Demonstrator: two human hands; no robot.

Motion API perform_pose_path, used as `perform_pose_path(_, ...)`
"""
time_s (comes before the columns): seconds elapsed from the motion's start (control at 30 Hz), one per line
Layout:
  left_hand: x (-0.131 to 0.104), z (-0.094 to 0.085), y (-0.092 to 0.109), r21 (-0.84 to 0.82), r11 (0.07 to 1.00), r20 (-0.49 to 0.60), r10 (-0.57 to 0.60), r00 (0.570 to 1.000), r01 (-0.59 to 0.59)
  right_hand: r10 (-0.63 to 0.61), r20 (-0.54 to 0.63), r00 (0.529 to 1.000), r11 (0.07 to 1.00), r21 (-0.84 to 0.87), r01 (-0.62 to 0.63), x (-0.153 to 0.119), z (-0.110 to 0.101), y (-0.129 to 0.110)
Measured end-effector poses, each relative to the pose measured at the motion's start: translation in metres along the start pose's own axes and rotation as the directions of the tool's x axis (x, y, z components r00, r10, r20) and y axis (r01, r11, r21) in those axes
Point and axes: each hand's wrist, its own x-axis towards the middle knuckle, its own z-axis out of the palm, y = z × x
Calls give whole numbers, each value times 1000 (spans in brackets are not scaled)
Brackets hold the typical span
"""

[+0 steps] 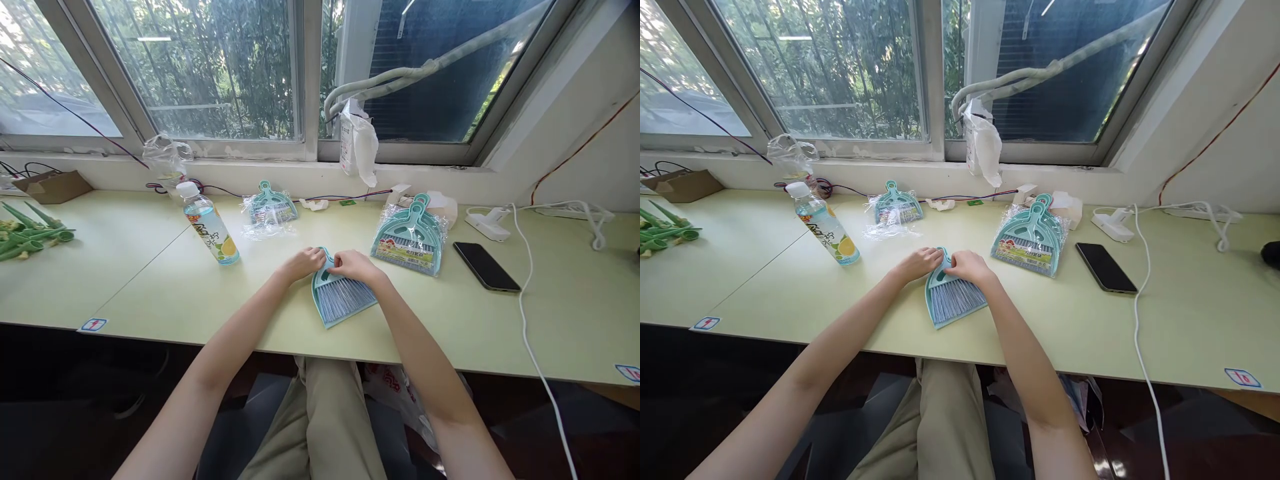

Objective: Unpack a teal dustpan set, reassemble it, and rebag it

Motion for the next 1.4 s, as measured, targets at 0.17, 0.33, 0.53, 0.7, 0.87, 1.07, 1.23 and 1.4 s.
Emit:
perform_pose_path(0.17, 2, 2, 1, -17, 1000, 41, -12, 999, 13, 6, -2, 1000, 999, -32, -7, 0, 2, -1)
perform_pose_path(0.33, 0, 4, -3, -112, 989, -12, -101, 995, 99, 11, -62, 998, 998, -68, -15, 1, 5, -3)
perform_pose_path(0.53, -5, -5, -19, -425, 764, -138, -585, 799, 486, 63, -116, 991, 993, -91, -74, 3, 3, 0)
perform_pose_path(0.7, -1, -13, -22, -850, 161, 354, -531, 770, 502, 134, -236, 962, 989, -31, -146, 0, -3, -7)
perform_pose_path(0.87, 3, -19, -17, -928, -55, 357, -417, 836, 368, 140, -368, 919, 990, 76, -121, -2, -6, -9)
perform_pose_path(1.07, -19, -5, -51, -881, -344, 473, -658, 586, 326, 251, -510, 823, 958, 252, -136, 8, -5, 23)
perform_pose_path(1.23, -34, 11, -72, -836, -544, 522, -751, 405, 69, 109, -240, 965, 994, 39, -102, 17, 19, 39)
perform_pose_path(1.4, -36, 19, -70, -790, -603, 493, -729, 475, -105, 50, -104, 993, 998, 52, -44, 22, 28, 40)
